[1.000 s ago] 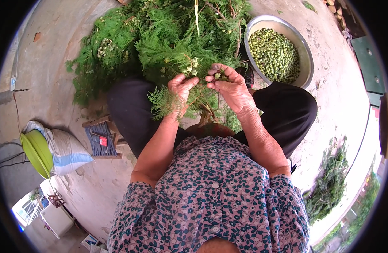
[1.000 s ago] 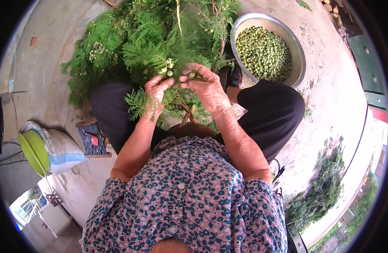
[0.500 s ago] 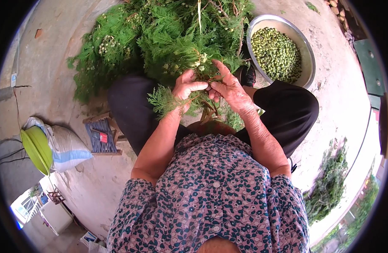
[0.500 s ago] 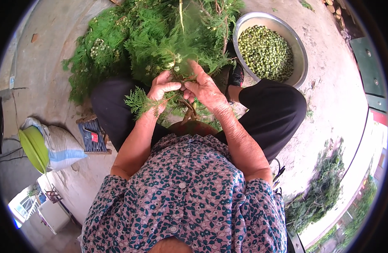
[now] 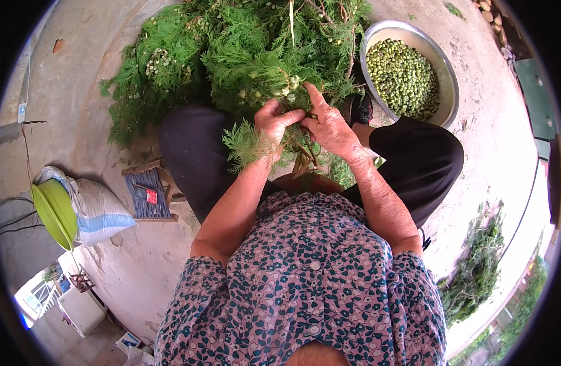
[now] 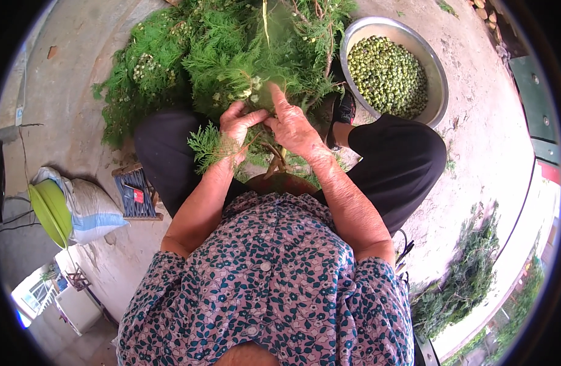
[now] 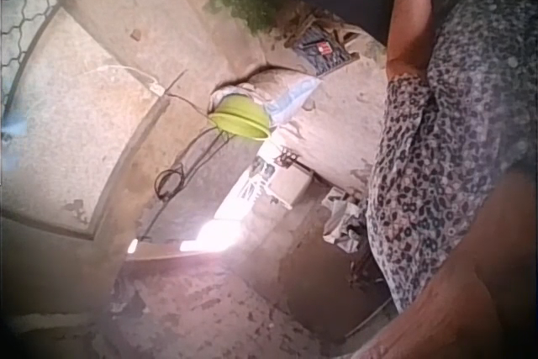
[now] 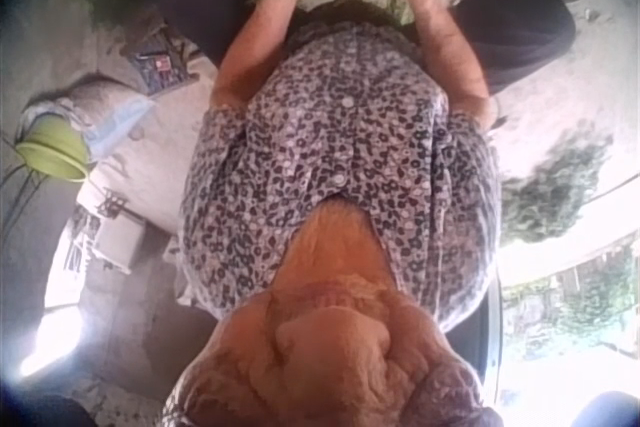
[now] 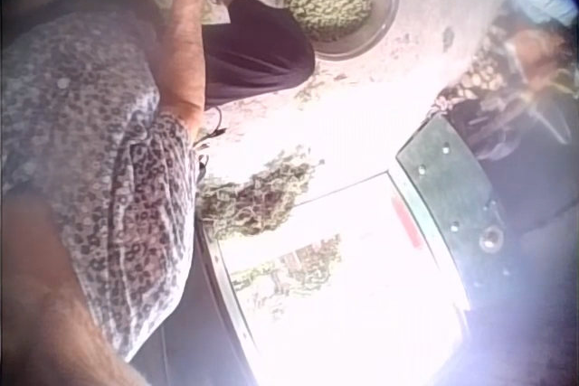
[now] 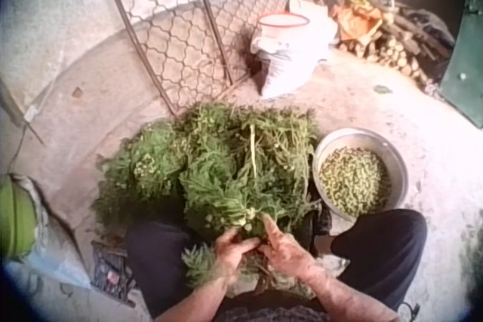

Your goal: The person picks small green seeds from branches of a plant and places them into a metal bowl.

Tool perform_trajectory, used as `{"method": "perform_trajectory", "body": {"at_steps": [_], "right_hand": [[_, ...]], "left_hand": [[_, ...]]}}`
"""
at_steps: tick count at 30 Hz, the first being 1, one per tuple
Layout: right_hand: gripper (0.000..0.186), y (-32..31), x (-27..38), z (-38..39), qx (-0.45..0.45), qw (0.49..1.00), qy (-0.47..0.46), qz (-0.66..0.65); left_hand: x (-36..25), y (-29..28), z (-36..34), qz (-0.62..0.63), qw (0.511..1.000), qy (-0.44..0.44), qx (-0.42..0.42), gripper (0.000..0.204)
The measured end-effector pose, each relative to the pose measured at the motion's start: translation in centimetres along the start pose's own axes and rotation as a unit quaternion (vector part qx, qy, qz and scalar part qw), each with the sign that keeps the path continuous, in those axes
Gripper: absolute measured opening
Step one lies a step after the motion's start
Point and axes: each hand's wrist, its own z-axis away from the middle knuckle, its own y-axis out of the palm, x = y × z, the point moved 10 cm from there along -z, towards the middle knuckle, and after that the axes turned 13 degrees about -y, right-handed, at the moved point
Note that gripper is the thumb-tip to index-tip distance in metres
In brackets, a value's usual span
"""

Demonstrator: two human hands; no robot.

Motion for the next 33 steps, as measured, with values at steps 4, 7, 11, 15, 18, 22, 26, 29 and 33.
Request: {"method": "perform_trajectory", "body": {"at_steps": [4, 7, 11, 15, 18, 22, 26, 29, 33], "right_hand": [[0.067, 0.1, 0.1, 0.5, 0.0, 0.997, 0.064, -0.037], [0.065, -0.2, 0.4, 1.3, -0.006, 0.985, 0.122, -0.123], [0.058, -0.4, 0.1, 2.0, -0.028, 0.967, 0.14, -0.211], [0.048, -1.1, 0.3, 2.2, -0.024, 0.968, 0.111, -0.224], [0.036, -1.9, 0.4, 2.6, -0.052, 0.947, 0.121, -0.293], [0.021, -2.0, -0.1, 2.5, -0.119, 0.908, 0.111, -0.386], [0.013, -1.9, 0.2, 1.1, -0.149, 0.929, 0.102, -0.323], [0.017, -2.1, 1.7, -0.6, -0.143, 0.984, 0.069, -0.086], [0.027, -2.1, 2.4, -2.4, -0.131, 0.984, -0.028, 0.115]], "left_hand": [[-0.4, -0.1, 0.2, 0.013, 1.0, 0.005, -0.012, 0.021], [-0.4, -0.6, 0.4, 0.027, 0.999, -0.004, -0.017, 0.021], [-0.2, -0.9, -0.1, 0.013, 1.0, 0.004, -0.015, 0.021], [-0.4, -1.1, 0.1, 0.023, 0.999, 0.0, -0.027, 0.021], [-0.4, -2.1, -0.2, 0.006, 0.999, -0.001, -0.046, 0.023], [-0.5, -1.7, -0.5, -0.037, 0.998, 0.032, -0.048, 0.026], [-0.8, -1.3, -0.4, -0.06, 0.995, 0.065, -0.035, 0.027], [-1.4, 0.4, 0.2, -0.063, 0.995, 0.075, 0.025, 0.028], [-1.9, -0.2, 0.3, -0.141, 0.979, 0.148, -0.023, 0.028]]}}
